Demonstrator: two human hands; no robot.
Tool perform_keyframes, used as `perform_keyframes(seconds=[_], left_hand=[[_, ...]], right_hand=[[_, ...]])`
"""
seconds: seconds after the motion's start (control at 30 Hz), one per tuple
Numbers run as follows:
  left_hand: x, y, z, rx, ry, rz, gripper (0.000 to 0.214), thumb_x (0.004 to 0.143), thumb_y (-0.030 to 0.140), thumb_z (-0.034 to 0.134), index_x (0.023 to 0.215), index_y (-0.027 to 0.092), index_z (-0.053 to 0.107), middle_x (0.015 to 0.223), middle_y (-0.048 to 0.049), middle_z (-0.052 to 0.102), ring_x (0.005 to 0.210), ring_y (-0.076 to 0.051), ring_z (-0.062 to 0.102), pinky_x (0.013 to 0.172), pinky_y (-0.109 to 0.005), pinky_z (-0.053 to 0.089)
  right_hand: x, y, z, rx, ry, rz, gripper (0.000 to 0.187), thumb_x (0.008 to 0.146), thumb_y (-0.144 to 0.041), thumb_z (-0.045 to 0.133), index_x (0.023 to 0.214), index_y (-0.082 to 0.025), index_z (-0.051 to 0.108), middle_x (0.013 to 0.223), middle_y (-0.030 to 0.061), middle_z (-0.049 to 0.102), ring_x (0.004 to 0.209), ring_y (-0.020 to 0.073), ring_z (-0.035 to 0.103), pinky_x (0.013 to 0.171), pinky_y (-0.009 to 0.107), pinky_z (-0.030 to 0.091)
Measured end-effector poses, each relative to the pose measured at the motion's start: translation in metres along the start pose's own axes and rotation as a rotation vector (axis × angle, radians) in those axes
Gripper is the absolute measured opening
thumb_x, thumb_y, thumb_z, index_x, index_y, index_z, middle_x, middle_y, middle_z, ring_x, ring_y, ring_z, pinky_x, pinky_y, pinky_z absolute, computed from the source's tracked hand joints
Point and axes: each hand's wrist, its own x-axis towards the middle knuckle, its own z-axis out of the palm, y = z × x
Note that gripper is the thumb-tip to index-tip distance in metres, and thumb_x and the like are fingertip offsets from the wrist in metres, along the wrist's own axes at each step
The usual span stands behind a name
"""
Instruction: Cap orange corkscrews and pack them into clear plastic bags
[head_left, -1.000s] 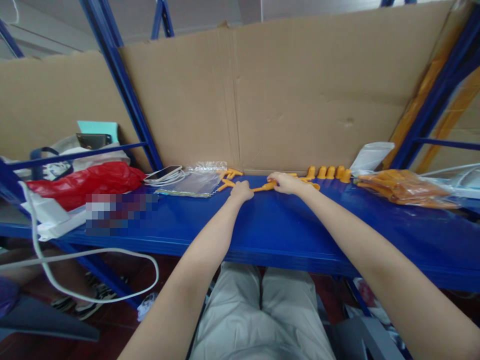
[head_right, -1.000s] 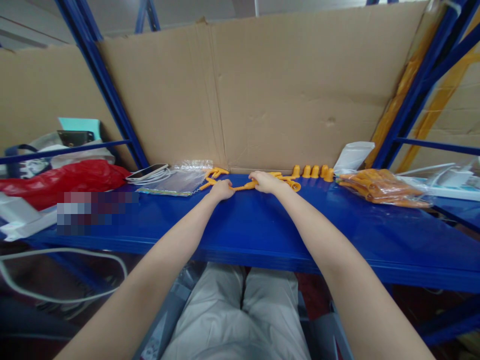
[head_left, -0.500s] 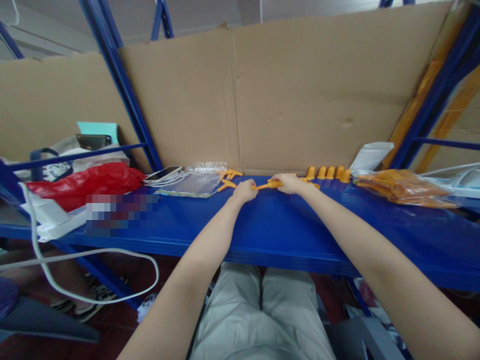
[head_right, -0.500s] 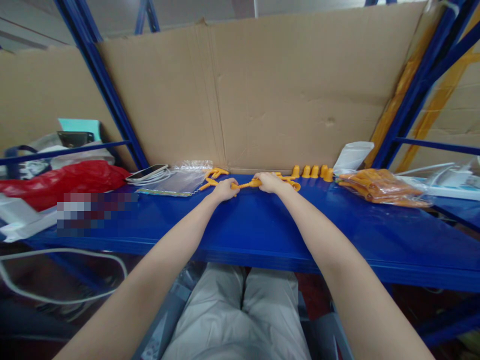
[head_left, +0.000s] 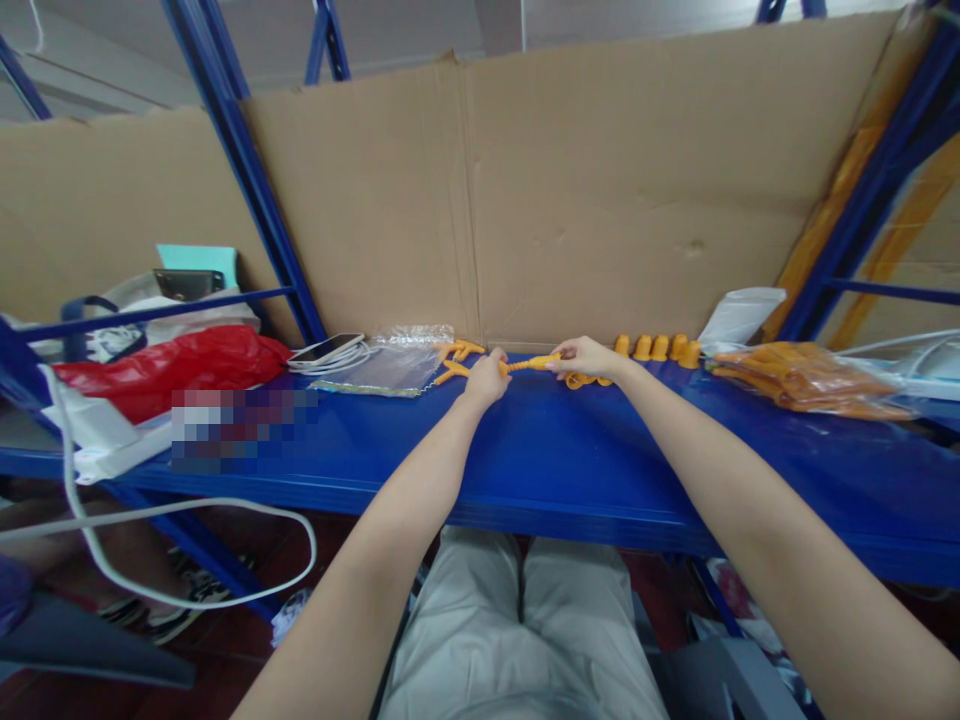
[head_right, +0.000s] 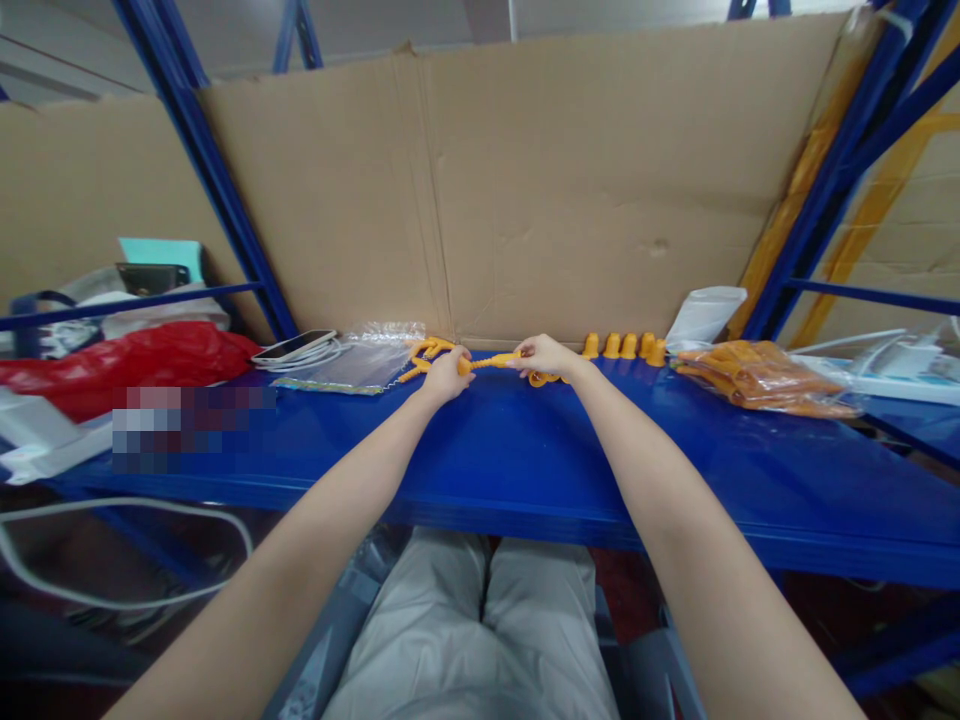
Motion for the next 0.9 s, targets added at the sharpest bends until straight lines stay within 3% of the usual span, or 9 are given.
perform_keyframes(seconds=[0.23,0.37,0.47,0.67,0.9], left_hand=[[0.000,-0.001,0.002,-0.042,0.020,0.025,0.033,0.076,0.012,0.066,0.105,0.019,0.053,0.103,-0.0084,0.063,0.099,-0.019,0.061,0.091,-0.030,0.044],[0.001,-0.002,0.003,-0.064,0.033,0.015,0.032,0.074,0.011,0.067,0.102,0.019,0.053,0.102,-0.0076,0.063,0.097,-0.019,0.061,0.090,-0.030,0.045],[0.001,-0.002,0.004,-0.085,0.033,0.011,0.031,0.074,0.010,0.066,0.101,0.019,0.053,0.102,-0.0075,0.063,0.097,-0.019,0.061,0.088,-0.030,0.045],[0.000,-0.001,0.003,-0.096,0.033,0.010,0.030,0.074,0.010,0.066,0.100,0.019,0.053,0.103,-0.0073,0.064,0.098,-0.019,0.060,0.089,-0.028,0.045],[0.000,-0.001,0.001,-0.081,0.020,-0.004,0.031,0.075,0.012,0.067,0.101,0.019,0.053,0.105,-0.0073,0.064,0.099,-0.019,0.060,0.088,-0.028,0.045]], right_hand=[[-0.004,-0.013,0.002,-0.003,0.041,0.077,0.042,0.087,-0.052,0.053,0.067,-0.016,0.057,0.059,0.0082,0.068,0.057,0.0139,0.065,0.059,0.023,0.053],[-0.004,-0.010,0.002,0.070,0.025,0.106,0.028,0.081,-0.042,0.067,0.087,-0.017,0.055,0.063,0.0052,0.070,0.059,0.0142,0.066,0.060,0.023,0.053],[-0.004,-0.004,0.001,0.164,-0.003,0.126,0.038,0.073,-0.030,0.076,0.098,-0.018,0.050,0.069,0.0041,0.072,0.064,0.0146,0.068,0.064,0.025,0.054],[-0.005,-0.007,0.000,0.151,-0.020,0.163,0.027,0.080,-0.040,0.068,0.084,-0.017,0.055,0.070,0.0080,0.072,0.070,0.0167,0.070,0.070,0.027,0.055],[-0.006,-0.012,-0.001,0.109,-0.023,0.178,0.034,0.084,-0.049,0.059,0.078,-0.015,0.059,0.072,0.0098,0.072,0.073,0.0173,0.070,0.074,0.027,0.055]])
